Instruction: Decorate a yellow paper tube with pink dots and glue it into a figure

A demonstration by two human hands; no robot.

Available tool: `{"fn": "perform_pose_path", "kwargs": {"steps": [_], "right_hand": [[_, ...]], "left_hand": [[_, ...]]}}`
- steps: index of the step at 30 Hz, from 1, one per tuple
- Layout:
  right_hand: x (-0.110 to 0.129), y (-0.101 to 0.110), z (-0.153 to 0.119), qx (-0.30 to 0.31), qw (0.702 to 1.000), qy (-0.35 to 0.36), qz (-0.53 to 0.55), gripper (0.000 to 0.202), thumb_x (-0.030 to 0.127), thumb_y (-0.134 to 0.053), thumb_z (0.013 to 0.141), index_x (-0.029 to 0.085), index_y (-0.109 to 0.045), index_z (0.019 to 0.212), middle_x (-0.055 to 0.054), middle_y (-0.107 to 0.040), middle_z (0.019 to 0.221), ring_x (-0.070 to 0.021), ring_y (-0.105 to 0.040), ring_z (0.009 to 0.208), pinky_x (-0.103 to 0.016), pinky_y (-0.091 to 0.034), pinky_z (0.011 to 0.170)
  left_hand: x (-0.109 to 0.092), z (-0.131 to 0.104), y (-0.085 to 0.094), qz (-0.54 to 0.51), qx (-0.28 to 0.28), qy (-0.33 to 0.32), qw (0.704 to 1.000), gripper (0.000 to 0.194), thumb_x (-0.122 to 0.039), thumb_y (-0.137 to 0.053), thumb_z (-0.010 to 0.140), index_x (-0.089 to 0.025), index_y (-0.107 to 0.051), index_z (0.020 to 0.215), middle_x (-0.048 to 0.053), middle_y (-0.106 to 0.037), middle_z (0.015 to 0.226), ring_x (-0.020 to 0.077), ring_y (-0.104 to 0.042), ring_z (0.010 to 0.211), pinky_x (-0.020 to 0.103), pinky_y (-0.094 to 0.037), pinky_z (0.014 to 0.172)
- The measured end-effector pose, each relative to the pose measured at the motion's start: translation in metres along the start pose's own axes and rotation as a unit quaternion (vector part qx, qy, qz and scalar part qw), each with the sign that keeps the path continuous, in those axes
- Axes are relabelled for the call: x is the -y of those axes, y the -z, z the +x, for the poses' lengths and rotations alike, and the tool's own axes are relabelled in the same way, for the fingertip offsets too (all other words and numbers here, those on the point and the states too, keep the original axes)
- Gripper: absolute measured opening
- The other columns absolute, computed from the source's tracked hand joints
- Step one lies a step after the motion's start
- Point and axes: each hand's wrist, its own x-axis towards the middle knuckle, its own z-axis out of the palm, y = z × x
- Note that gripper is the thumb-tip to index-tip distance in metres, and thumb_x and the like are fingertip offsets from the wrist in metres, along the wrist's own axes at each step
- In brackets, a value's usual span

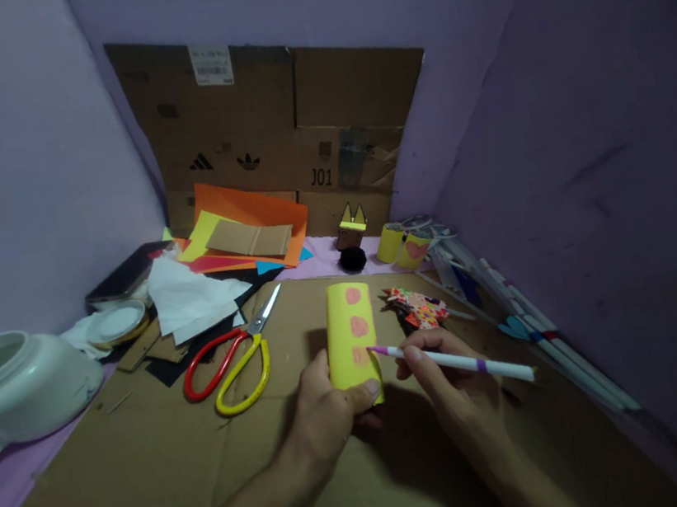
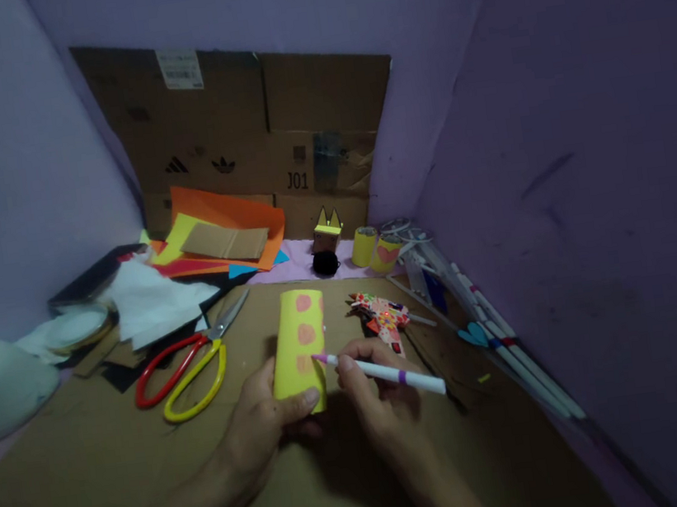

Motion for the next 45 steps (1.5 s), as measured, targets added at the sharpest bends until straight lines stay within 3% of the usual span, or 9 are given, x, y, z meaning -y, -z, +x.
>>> {"fn": "perform_pose_path", "kwargs": {"steps": [26, 45], "right_hand": [[-0.006, 0.0005, -0.0021, 0.023, 0.999, 0.03, -0.024, 0.018, 0.029, -0.056, 0.08, 0.019, -0.062, 0.066, 0.001, -0.061, 0.052, -0.0129, -0.054, 0.046, -0.021, -0.039, 0.044], [-0.0029, -0.0034, -0.002, 0.015, 1.0, 0.027, -0.004, 0.016, 0.027, -0.058, 0.078, 0.019, -0.062, 0.066, 0.0, -0.063, 0.052, -0.0133, -0.056, 0.046, -0.021, -0.042, 0.042]], "left_hand": [[0.005, 0.0016, -0.0009, 0.033, -0.013, -0.004, 0.999, 0.043, -0.019, -0.071, 0.051, -0.011, -0.056, 0.09, 0.0, -0.062, 0.063, 0.0134, -0.056, 0.048, 0.024, -0.049, 0.039], [0.004, -0.0005, -0.0001, 0.057, -0.002, -0.021, 0.998, 0.041, -0.021, -0.07, 0.052, -0.012, -0.057, 0.09, 0.003, -0.062, 0.071, 0.015, -0.057, 0.057, 0.024, -0.049, 0.046]]}}
